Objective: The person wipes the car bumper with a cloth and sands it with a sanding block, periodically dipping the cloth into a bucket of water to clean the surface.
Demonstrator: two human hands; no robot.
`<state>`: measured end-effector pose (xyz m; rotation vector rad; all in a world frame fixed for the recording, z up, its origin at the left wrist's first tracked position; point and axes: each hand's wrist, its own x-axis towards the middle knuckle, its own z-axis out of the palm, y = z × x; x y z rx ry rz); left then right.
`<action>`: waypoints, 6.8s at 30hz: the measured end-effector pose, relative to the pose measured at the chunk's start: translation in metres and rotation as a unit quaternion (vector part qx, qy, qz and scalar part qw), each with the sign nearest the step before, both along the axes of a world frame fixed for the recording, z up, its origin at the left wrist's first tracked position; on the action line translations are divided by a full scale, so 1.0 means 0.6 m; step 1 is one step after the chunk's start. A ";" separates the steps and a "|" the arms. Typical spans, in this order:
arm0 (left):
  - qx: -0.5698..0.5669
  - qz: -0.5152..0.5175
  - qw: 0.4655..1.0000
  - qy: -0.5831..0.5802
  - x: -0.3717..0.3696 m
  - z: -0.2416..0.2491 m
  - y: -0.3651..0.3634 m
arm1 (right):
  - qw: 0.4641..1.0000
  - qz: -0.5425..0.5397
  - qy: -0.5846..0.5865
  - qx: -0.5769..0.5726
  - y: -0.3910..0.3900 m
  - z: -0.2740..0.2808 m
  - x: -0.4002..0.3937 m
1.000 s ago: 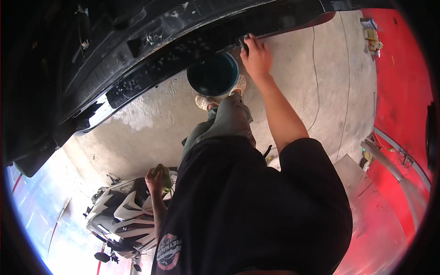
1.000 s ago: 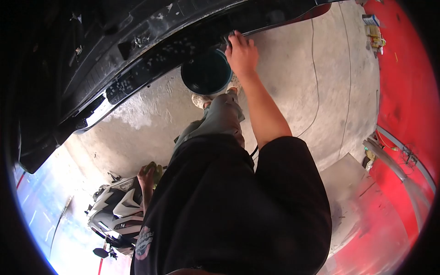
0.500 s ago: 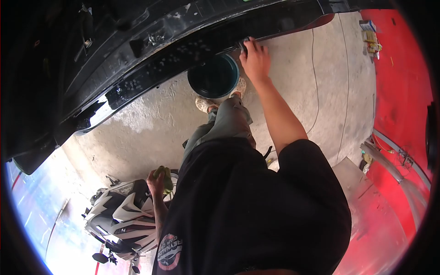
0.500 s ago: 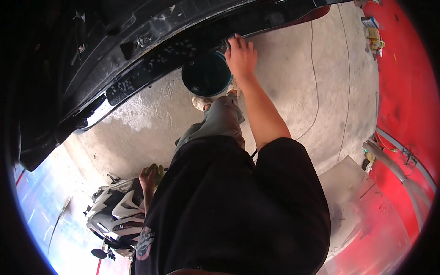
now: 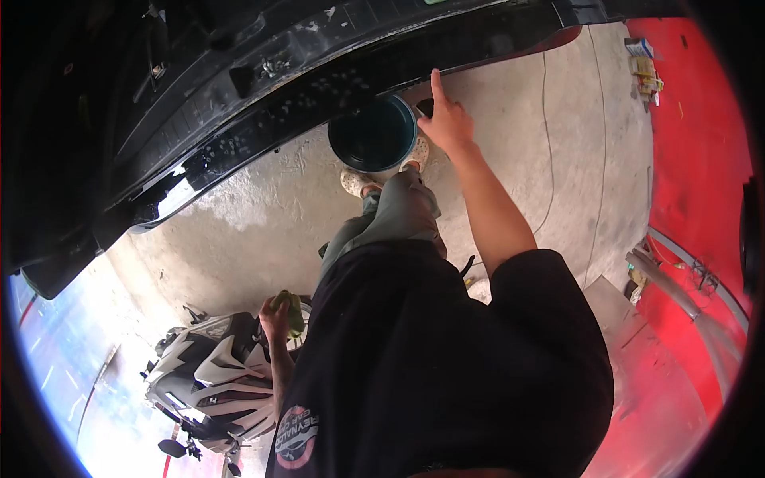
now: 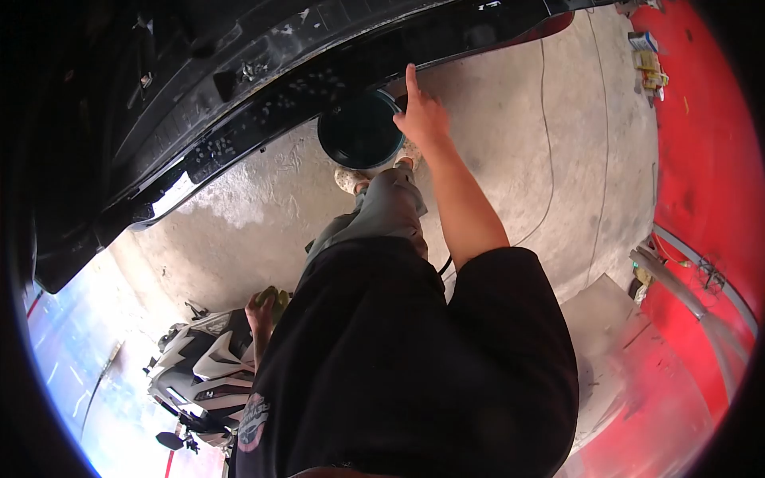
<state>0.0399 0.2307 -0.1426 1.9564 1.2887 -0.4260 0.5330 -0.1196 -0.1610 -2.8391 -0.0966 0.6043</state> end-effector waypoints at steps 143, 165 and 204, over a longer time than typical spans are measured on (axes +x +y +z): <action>-0.001 -0.023 1.000 0.012 0.021 -0.012 -0.002 | 0.944 -0.029 -0.306 0.117 0.039 -0.059 0.032; -0.004 -0.001 1.000 -0.008 0.032 -0.004 -0.016 | 0.998 -0.036 0.047 -0.003 0.049 -0.026 0.003; -0.015 0.012 1.000 -0.008 0.045 0.027 -0.016 | 0.939 -0.060 -0.304 0.149 0.038 -0.067 0.014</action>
